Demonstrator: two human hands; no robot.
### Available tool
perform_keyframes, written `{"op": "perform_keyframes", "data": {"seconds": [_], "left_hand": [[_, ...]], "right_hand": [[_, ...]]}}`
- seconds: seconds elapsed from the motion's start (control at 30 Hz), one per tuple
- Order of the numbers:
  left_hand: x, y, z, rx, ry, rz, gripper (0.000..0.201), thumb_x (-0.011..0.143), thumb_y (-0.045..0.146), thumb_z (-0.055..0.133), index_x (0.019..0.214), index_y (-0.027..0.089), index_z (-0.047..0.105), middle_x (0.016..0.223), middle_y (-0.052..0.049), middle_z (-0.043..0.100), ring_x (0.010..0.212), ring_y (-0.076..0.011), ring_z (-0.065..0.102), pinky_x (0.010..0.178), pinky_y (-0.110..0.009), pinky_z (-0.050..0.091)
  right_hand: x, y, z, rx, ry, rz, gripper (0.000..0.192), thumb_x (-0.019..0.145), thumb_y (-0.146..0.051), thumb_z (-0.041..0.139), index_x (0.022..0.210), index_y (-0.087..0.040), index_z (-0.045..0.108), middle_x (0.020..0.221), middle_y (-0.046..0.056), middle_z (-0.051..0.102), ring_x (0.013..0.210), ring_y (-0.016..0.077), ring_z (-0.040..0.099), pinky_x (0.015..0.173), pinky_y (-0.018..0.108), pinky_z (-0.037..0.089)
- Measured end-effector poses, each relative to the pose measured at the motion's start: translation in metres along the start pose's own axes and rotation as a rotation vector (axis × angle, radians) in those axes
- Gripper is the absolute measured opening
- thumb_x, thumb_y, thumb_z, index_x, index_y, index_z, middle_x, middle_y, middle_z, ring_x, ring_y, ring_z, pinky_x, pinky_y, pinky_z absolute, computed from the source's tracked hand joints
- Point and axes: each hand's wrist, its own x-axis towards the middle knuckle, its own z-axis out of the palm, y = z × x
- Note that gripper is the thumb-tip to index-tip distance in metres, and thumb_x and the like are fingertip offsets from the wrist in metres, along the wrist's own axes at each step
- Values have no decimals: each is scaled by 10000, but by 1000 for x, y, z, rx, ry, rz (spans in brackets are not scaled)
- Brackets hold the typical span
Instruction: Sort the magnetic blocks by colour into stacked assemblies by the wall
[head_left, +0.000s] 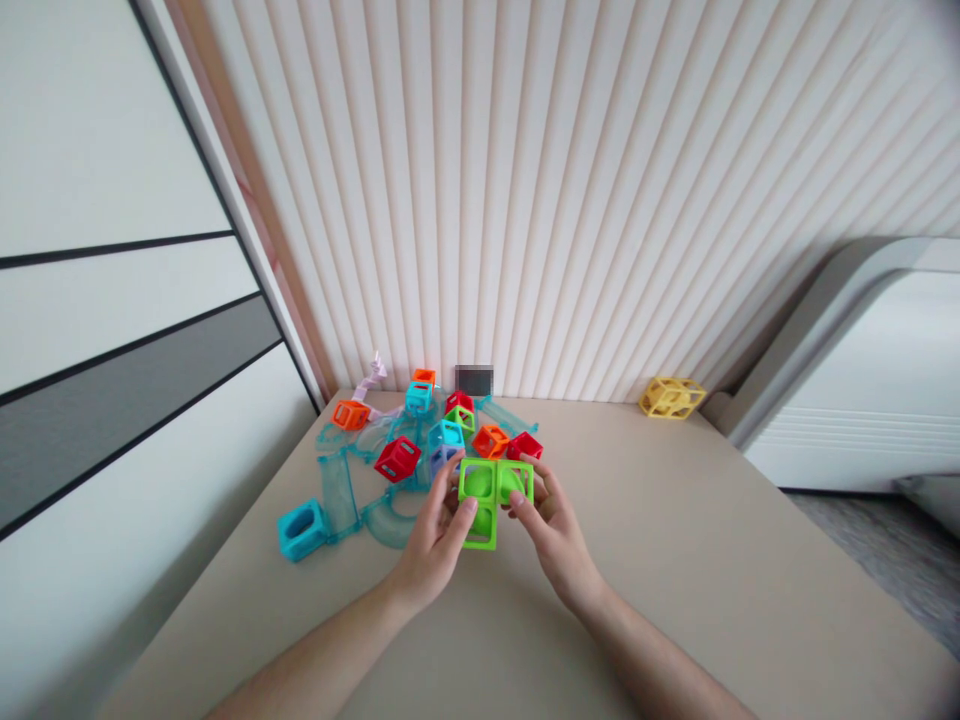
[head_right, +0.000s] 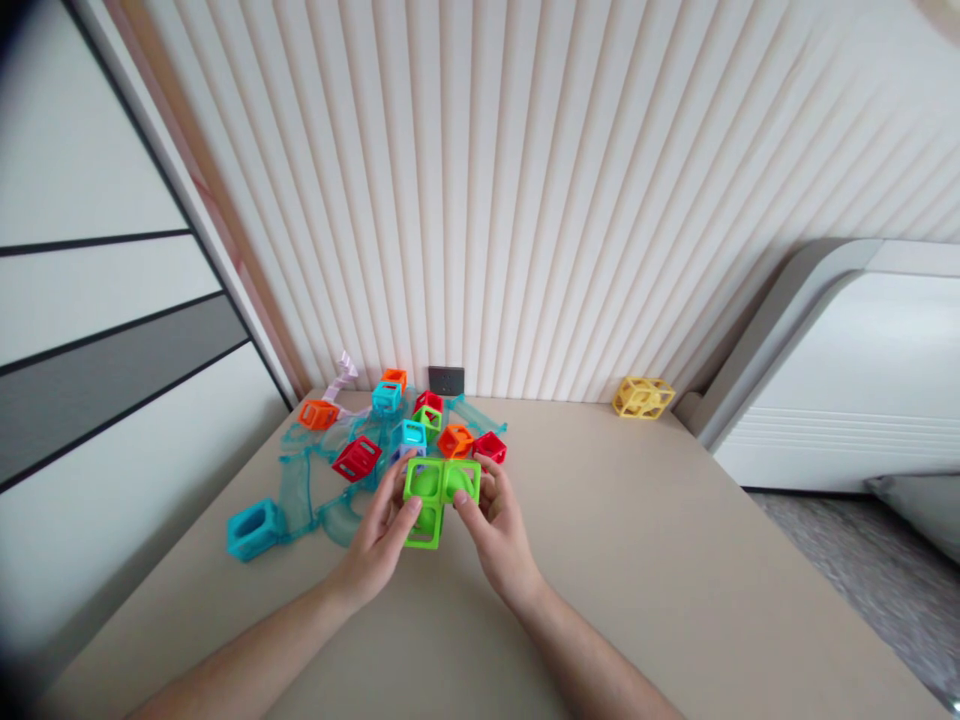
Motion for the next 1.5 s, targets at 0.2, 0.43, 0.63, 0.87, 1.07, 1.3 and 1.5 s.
{"op": "perform_keyframes", "data": {"seconds": [0.2,0.43,0.63,0.87,1.07,1.3,1.5], "left_hand": [[-1,-1,1,2,-18,-1,623,990,468,539,1540,254,341,1481,-90,556,1511,-314,301,1053,-409,545],[-2,-4,-1,11,-60,27,613,995,435,539,1544,269,321,1558,-89,471,1508,-300,311,1111,-416,492],[-6,-10,-4,141,-178,54,594,990,420,547,1534,282,353,1611,-93,390,1473,-287,386,1182,-441,399],[-8,-14,-5,186,-166,71,605,999,424,524,1546,249,333,1645,-116,316,1501,-283,332,1199,-435,369],[-6,-16,-9,236,-170,129,571,1003,387,526,1539,271,365,1605,-109,390,1479,-287,372,1192,-443,374],[-6,-13,-9,213,-221,150,587,1015,342,512,1563,301,305,1580,-110,430,1437,-269,443,1179,-426,394],[-7,-11,-6,184,-198,152,642,1002,362,536,1577,273,265,1604,-136,386,1441,-292,438,1171,-449,408]], "right_hand": [[-1,4,0,11,19,-6,476,850,-454,765,1239,-264,566,965,22,716,844,183,673,787,312,564],[-4,4,0,30,13,32,527,855,-476,753,1289,-282,526,1145,47,711,1043,224,680,898,357,558],[-7,4,-2,-5,44,46,705,748,-373,861,1342,-284,493,1162,45,715,1031,241,699,933,389,553],[-5,6,0,16,96,29,656,686,-368,902,1241,-255,573,1052,42,728,936,237,710,865,372,574],[-1,-2,-5,101,-43,141,569,667,-388,916,1140,-242,635,1066,46,724,982,253,702,904,398,554],[0,-7,-10,89,-79,110,511,704,-415,890,1117,-238,645,1094,53,718,995,242,695,887,375,555],[-3,-4,-6,48,44,70,486,692,-417,899,1071,-241,651,1012,48,739,909,235,711,805,361,587]]}}
